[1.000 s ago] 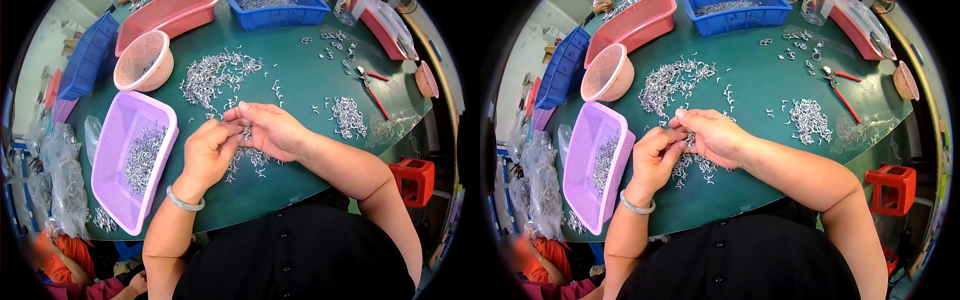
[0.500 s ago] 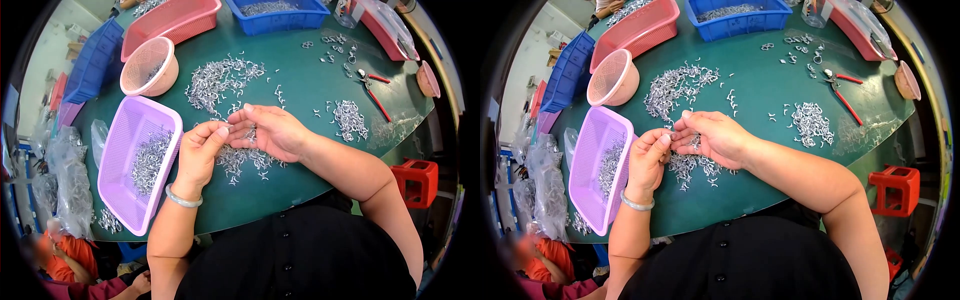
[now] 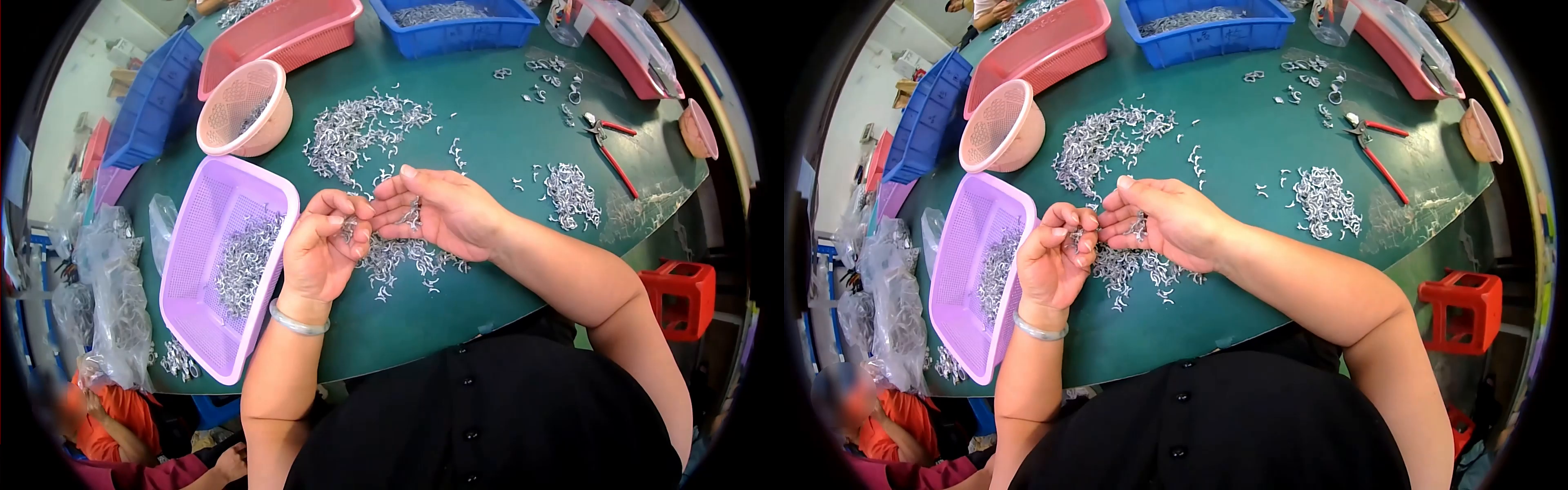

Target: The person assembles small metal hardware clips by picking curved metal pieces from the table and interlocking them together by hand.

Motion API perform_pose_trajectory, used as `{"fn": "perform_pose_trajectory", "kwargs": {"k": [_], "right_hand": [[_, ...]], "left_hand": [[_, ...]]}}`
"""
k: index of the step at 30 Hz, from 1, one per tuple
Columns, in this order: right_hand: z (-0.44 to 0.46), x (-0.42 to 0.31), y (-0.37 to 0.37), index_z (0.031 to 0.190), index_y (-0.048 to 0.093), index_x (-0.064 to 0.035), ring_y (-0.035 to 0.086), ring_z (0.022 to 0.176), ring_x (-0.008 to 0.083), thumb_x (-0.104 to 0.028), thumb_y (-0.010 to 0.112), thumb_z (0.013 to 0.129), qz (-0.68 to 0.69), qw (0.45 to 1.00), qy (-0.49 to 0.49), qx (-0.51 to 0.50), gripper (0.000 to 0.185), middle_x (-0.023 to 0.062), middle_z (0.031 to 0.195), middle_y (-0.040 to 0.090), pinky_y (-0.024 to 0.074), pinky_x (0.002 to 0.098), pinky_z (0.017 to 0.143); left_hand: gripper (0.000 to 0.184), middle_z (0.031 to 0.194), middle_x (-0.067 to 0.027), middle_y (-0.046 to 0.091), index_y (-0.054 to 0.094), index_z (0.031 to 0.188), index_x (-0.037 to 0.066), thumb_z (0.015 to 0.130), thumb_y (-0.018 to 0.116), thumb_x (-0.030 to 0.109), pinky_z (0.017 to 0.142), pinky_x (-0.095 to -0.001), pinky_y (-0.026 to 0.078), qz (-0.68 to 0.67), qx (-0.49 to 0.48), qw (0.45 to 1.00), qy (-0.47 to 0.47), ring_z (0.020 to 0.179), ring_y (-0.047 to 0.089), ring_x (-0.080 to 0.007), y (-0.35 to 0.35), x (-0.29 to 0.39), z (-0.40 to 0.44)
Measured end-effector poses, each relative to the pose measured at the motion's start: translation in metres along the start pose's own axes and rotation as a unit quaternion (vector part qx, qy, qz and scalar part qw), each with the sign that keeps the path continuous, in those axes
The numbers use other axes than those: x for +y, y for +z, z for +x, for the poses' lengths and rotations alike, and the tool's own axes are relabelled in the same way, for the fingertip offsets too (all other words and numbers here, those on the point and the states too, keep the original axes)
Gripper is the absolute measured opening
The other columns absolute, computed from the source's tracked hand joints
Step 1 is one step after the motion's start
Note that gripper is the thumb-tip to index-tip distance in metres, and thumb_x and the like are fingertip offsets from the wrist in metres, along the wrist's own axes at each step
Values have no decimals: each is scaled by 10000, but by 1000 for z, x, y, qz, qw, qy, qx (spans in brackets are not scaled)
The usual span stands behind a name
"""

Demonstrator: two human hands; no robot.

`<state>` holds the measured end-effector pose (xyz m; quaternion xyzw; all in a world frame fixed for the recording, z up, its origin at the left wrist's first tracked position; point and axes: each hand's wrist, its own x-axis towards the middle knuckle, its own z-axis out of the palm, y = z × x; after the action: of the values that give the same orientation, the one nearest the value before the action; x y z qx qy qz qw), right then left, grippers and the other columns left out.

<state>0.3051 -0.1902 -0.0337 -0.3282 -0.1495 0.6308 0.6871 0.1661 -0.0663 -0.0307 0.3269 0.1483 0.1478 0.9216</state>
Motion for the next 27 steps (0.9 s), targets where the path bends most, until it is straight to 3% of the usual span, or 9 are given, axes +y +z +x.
{"fn": "perform_pose_trajectory", "kwargs": {"k": [5, 7, 8, 9, 10, 13, 19, 26, 27], "right_hand": [[0, 4, -1, 989, 496, 30, 536, 912, 192, -295, 415, 920, -7, 1000, 5, 11, 341, 116, 950, 527, 456, 356, 828], [-2, 9, 0, 992, 497, 20, 527, 902, 175, -294, 416, 920, -3, 1000, 2, 1, 332, 95, 942, 525, 452, 350, 833], [-3, 9, 3, 992, 500, 11, 515, 892, 160, -298, 412, 921, -13, 1000, 11, 7, 329, 72, 923, 518, 447, 337, 836], [-2, 12, 1, 1021, 494, 29, 526, 903, 172, -301, 404, 924, -1, 1000, 19, 1, 356, 91, 955, 530, 444, 332, 835], [-2, 13, 1, 1046, 487, 39, 531, 911, 176, -303, 398, 926, -11, 1000, 20, -19, 373, 103, 976, 535, 441, 329, 837], [-4, 14, 5, 1112, 460, 60, 543, 928, 190, -307, 382, 931, -27, 999, 23, -33, 417, 132, 1028, 544, 434, 325, 843], [-5, 11, 5, 1104, 468, 51, 511, 991, 186, -301, 365, 937, -29, 998, 43, -46, 402, 128, 1074, 516, 423, 334, 873], [-4, 7, 4, 1044, 496, 37, 538, 918, 189, -299, 378, 932, -27, 998, 45, -30, 374, 121, 1007, 538, 465, 354, 810], [-4, 7, 4, 1038, 500, 35, 541, 906, 190, -300, 380, 930, -29, 998, 47, -26, 372, 119, 996, 541, 472, 359, 798]], "left_hand": [[110, 815, -87, 578, 535, 892, -19, 815, 475, 32, 568, -248, 467, 163, -8, 987, -8, 653, 540, -156, -5, -2, 0], [65, 927, -109, 604, 559, 870, -17, 817, 550, 18, 675, -288, 528, 312, 43, 943, 111, 805, 613, -199, 16, -22, -1], [91, 873, -86, 611, 582, 859, -2, 779, 604, 36, 620, -280, 511, 318, 44, 940, 113, 724, 606, -161, 13, -31, -1], [122, 790, -69, 601, 600, 838, 15, 733, 646, 54, 556, -278, 481, 540, 37, 818, 194, 637, 583, -128, 10, -31, -1], [146, 718, -68, 573, 609, 822, 35, 695, 671, 72, 513, -269, 447, 606, 49, 767, 207, 568, 554, -132, 27, -25, -5], [118, 711, -79, 574, 618, 835, 49, 732, 631, 105, 511, -281, 445, 677, 61, 703, 210, 557, 556, -190, 31, -26, -6], [106, 604, -32, 510, 635, 819, 20, 713, 645, 22, 458, -250, 374, 577, 62, 790, 201, 508, 461, -93, 28, -25, -5], [104, 754, -26, 579, 634, 862, -25, 788, 610, 44, 589, -212, 463, 410, 67, 899, 135, 684, 562, -81, 25, -26, -7], [102, 752, -26, 583, 631, 863, -25, 794, 603, 45, 590, -213, 462, 444, 61, 880, 157, 686, 561, -82, 22, -24, -7]]}}
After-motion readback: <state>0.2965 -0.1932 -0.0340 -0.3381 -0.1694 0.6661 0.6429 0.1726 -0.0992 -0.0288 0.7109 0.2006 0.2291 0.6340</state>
